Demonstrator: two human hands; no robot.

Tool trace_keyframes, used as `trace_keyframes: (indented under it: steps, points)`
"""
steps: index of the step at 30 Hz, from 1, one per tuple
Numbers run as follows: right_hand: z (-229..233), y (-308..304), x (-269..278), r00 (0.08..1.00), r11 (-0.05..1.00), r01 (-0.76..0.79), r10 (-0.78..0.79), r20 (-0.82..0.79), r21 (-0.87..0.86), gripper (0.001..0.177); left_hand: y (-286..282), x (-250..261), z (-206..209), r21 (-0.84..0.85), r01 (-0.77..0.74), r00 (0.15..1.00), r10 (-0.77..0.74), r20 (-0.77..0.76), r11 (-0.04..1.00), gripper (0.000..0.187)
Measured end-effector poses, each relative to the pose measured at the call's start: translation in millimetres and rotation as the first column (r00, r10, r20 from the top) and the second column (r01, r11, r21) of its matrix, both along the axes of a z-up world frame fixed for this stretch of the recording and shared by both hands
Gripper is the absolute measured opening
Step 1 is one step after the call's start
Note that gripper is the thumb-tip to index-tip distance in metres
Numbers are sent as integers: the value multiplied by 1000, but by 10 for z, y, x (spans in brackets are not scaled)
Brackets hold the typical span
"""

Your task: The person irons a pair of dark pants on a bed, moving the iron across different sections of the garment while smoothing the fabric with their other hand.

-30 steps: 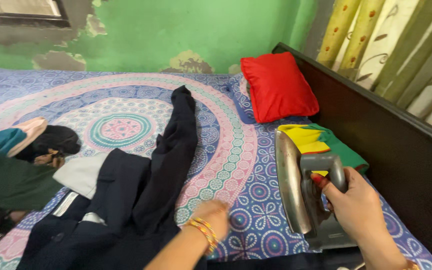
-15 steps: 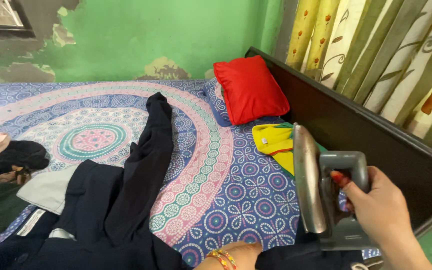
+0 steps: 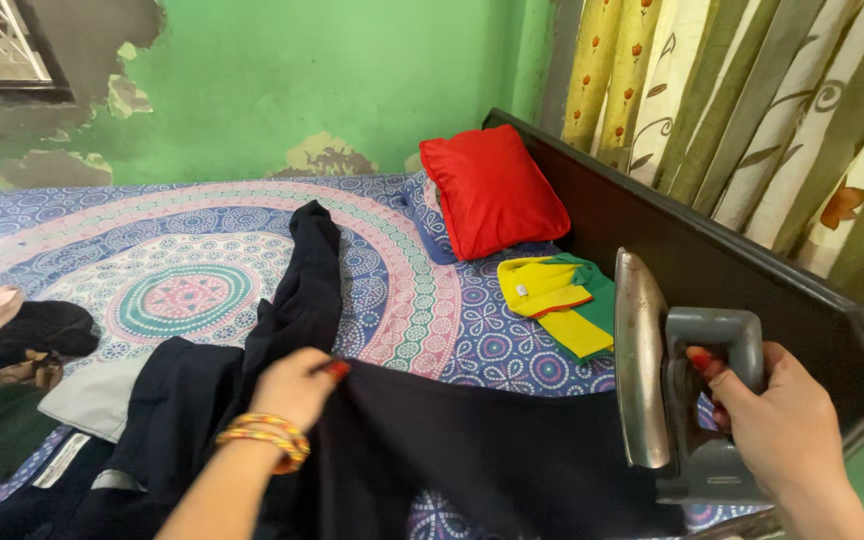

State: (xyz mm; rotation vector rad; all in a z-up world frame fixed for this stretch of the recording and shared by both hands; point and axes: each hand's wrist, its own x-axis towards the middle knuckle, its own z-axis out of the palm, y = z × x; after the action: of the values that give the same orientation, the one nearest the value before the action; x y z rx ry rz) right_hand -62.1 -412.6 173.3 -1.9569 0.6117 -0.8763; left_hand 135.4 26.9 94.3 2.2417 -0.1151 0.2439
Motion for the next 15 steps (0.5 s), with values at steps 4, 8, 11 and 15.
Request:
trace_keyframes:
  steps: [4,8,11,15]
  points:
    - [-194,-43,90,998,998,60,-60,-1,27,38,506,35,109,-71,-214,975,217,39,974,29]
    - [-519,-83,213,994,994,101,-102,32,37,42,598,-24,99,-16,-236,970,236,63,972,30]
    - [-842,-94,340,975,984,113,-136,177,136,38,517,-39,107,46,-228,970,223,96,973,30]
    - [-1115,-159,454,941,978,117,-165,297,171,39,319,-47,176,8,-149,986,147,84,989,30]
